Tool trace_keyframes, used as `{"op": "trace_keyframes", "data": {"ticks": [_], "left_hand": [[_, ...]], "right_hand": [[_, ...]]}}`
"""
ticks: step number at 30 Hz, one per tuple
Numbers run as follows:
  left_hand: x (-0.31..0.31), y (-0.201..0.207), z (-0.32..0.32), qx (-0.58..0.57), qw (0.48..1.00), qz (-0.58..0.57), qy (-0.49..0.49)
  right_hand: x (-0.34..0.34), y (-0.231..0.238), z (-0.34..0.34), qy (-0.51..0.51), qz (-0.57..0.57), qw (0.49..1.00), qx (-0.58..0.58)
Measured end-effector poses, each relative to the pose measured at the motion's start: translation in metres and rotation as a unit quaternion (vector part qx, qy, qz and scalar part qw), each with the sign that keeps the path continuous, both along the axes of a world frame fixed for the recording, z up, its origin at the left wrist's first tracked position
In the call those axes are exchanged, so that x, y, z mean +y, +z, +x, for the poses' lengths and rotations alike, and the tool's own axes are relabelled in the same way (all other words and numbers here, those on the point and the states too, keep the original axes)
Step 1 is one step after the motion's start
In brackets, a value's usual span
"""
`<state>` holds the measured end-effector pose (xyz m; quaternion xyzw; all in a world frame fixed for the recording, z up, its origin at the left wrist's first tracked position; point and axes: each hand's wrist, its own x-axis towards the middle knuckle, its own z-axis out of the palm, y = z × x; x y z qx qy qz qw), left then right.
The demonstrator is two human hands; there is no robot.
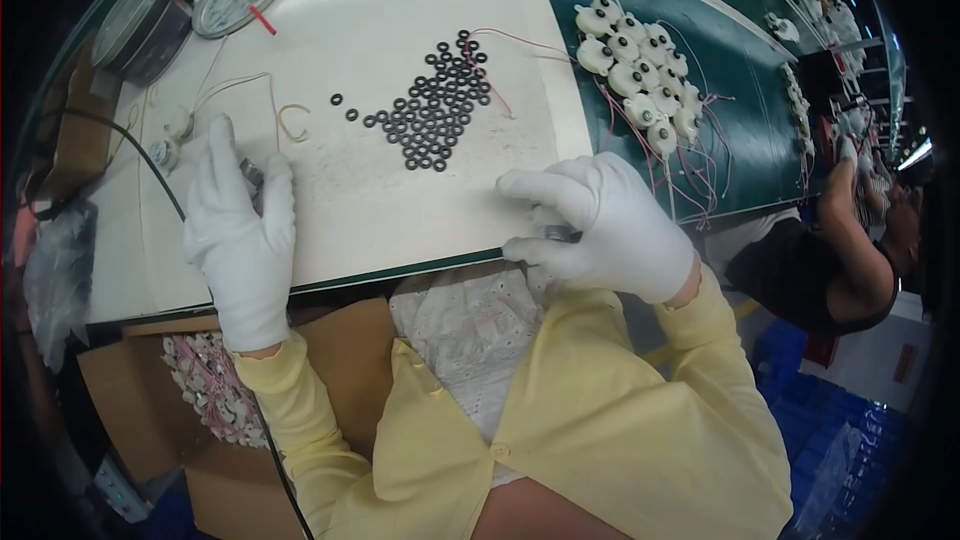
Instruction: The person assembles small white plastic housings with wires by inserting metal washers into the center of each unit. They repeatedly pick up a washer, place it into the housing, and set the completed unit aside. Later, they use a red-handled tool to apply a substance to the center of the assembled units.
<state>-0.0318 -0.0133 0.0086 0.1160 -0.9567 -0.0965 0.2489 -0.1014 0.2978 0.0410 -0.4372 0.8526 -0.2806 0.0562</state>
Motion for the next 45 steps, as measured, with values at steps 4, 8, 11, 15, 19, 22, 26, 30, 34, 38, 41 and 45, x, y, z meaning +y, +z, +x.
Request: {"op": "trace_keyframes", "data": {"ticks": [4, 8, 11, 15, 19, 22, 26, 30, 34, 38, 41, 45], "left_hand": [[-0.007, -0.006, 0.008, 0.045, 0.998, -0.039, -0.021], [-0.007, -0.006, 0.008, 0.057, 0.997, -0.048, -0.032], [-0.006, -0.007, 0.008, 0.055, 0.998, -0.028, -0.029], [-0.006, -0.005, 0.007, 0.055, 0.998, -0.008, -0.032], [-0.008, -0.007, 0.004, 0.076, 0.996, -0.003, -0.049], [-0.009, -0.005, 0.008, 0.062, 0.996, -0.007, -0.066], [-0.01, -0.004, 0.008, 0.057, 0.996, 0.011, -0.062], [-0.011, -0.006, 0.009, 0.053, 0.997, 0.022, -0.048], [-0.014, -0.009, 0.009, 0.06, 0.997, -0.002, -0.041], [-0.014, -0.012, 0.008, 0.066, 0.997, -0.001, -0.037], [-0.015, -0.012, 0.008, 0.066, 0.997, -0.006, -0.034], [-0.015, -0.013, 0.008, 0.064, 0.997, -0.003, -0.034]], "right_hand": [[-0.013, -0.004, -0.014, 0.005, -0.011, 0.997, 0.08], [-0.016, 0.002, -0.017, -0.064, 0.091, 0.973, 0.203], [-0.017, -0.002, -0.02, -0.084, 0.129, 0.963, 0.22], [-0.032, 0.0, -0.02, -0.068, 0.107, 0.969, 0.214], [-0.042, -0.006, -0.024, -0.059, 0.045, 0.989, 0.127], [-0.048, 0.005, -0.021, -0.094, -0.001, 0.992, -0.089], [-0.046, -0.011, -0.024, -0.119, -0.151, 0.943, -0.271], [-0.053, -0.01, -0.024, -0.106, -0.184, 0.931, -0.296], [-0.056, -0.005, -0.035, 0.016, -0.077, 0.997, 0.002], [-0.064, 0.004, -0.035, 0.027, 0.003, 0.992, 0.12], [-0.067, 0.008, -0.034, 0.026, 0.071, 0.984, 0.16], [-0.065, 0.012, -0.028, 0.027, 0.108, 0.974, 0.2]]}}
